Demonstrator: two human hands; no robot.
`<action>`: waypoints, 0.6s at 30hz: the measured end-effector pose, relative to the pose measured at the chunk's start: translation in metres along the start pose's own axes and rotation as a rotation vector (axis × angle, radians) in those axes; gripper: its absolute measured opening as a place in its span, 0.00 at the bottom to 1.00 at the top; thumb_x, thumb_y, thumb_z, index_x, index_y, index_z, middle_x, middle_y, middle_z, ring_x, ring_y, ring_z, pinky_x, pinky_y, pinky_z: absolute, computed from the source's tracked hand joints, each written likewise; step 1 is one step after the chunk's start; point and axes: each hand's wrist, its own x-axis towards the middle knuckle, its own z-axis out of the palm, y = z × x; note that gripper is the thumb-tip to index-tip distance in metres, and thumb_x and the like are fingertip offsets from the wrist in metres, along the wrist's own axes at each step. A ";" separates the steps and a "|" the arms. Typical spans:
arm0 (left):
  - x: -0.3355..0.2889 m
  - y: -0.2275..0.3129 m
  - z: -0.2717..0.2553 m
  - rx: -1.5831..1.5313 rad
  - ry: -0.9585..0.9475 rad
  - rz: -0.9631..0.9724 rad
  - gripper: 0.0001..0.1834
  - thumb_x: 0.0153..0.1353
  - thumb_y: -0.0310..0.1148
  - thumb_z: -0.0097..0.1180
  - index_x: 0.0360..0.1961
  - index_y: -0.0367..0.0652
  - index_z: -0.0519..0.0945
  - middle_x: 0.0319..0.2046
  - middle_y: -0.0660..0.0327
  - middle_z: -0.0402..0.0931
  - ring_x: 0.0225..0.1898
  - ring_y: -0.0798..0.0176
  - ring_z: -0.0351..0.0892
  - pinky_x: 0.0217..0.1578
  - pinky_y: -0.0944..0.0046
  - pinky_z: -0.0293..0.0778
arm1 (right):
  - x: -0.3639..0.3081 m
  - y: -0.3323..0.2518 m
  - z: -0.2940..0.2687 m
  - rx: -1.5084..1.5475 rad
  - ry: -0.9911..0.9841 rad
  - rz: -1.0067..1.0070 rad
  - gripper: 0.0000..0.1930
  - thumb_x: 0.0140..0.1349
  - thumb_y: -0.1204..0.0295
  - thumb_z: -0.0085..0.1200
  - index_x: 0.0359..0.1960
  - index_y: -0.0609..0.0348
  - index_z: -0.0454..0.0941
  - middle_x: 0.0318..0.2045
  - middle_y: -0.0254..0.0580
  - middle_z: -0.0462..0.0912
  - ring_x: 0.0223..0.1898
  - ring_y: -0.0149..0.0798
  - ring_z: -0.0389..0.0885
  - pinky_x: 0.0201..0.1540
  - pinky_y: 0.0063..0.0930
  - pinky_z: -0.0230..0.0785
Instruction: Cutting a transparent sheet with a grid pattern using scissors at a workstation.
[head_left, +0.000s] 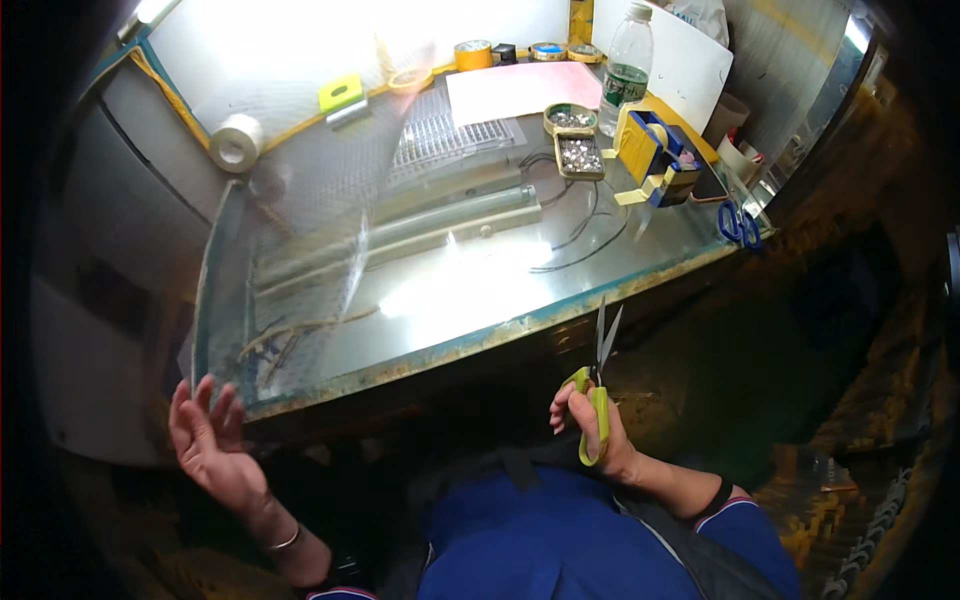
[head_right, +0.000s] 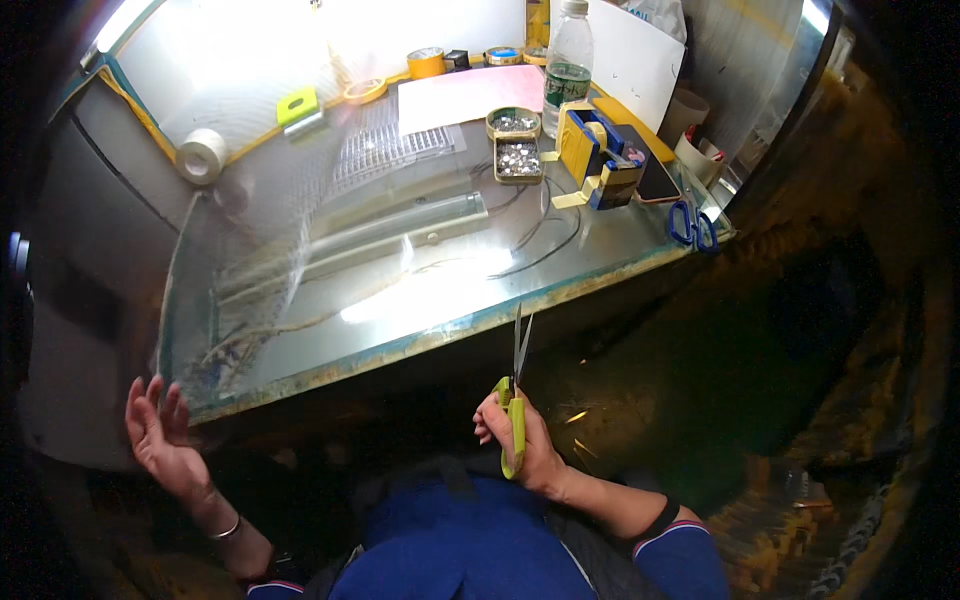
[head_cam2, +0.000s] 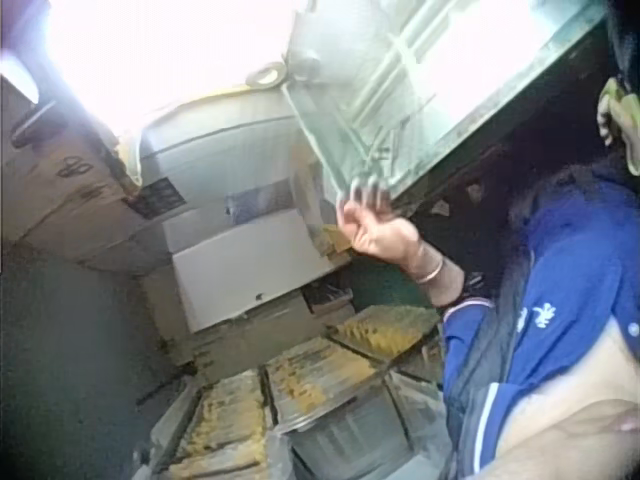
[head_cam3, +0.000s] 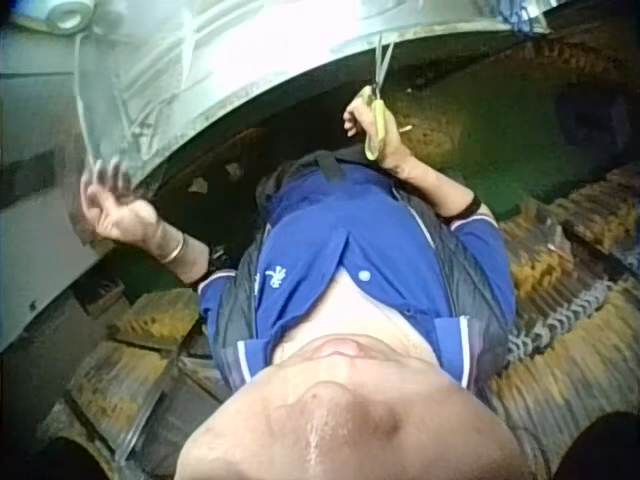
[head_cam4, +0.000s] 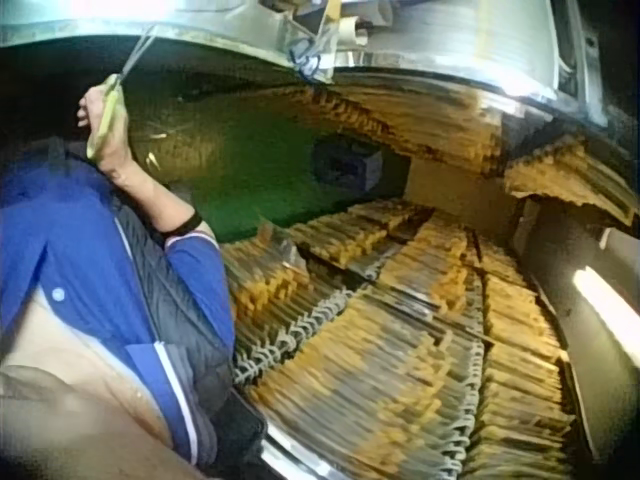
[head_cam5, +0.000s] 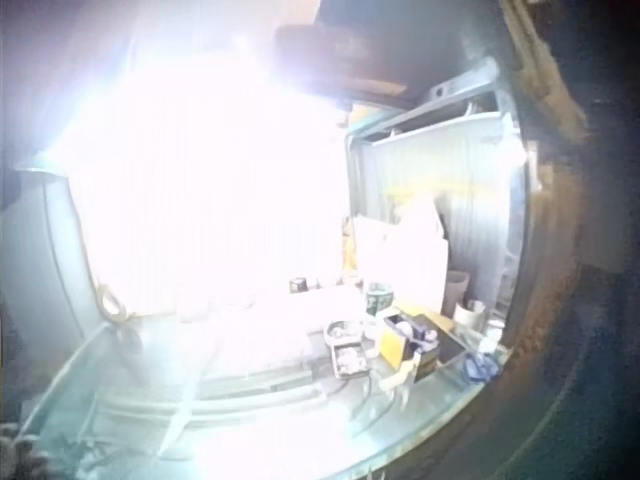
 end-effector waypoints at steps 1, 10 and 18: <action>0.005 0.001 -0.011 -0.041 0.040 0.011 0.16 0.63 0.36 0.44 0.50 0.41 0.69 0.41 0.56 0.74 0.36 0.65 0.77 0.33 0.73 0.75 | 0.001 0.002 -0.001 -0.003 -0.004 -0.004 0.14 0.63 0.61 0.44 0.35 0.62 0.67 0.30 0.38 0.72 0.30 0.27 0.72 0.34 0.21 0.66; 0.055 -0.038 -0.118 0.266 -0.013 -0.345 0.12 0.60 0.38 0.50 0.43 0.45 0.73 0.29 0.65 0.75 0.25 0.75 0.75 0.22 0.78 0.70 | 0.020 -0.022 -0.011 0.005 0.145 -0.163 0.12 0.62 0.63 0.44 0.35 0.61 0.67 0.42 0.52 0.76 0.31 0.28 0.75 0.34 0.22 0.69; 0.102 -0.047 -0.147 0.800 -0.181 -0.193 0.17 0.58 0.34 0.53 0.48 0.40 0.71 0.29 0.64 0.75 0.25 0.73 0.72 0.25 0.74 0.68 | 0.030 -0.034 -0.007 0.029 0.191 -0.075 0.07 0.55 0.73 0.55 0.31 0.61 0.70 0.33 0.43 0.79 0.29 0.29 0.77 0.32 0.20 0.71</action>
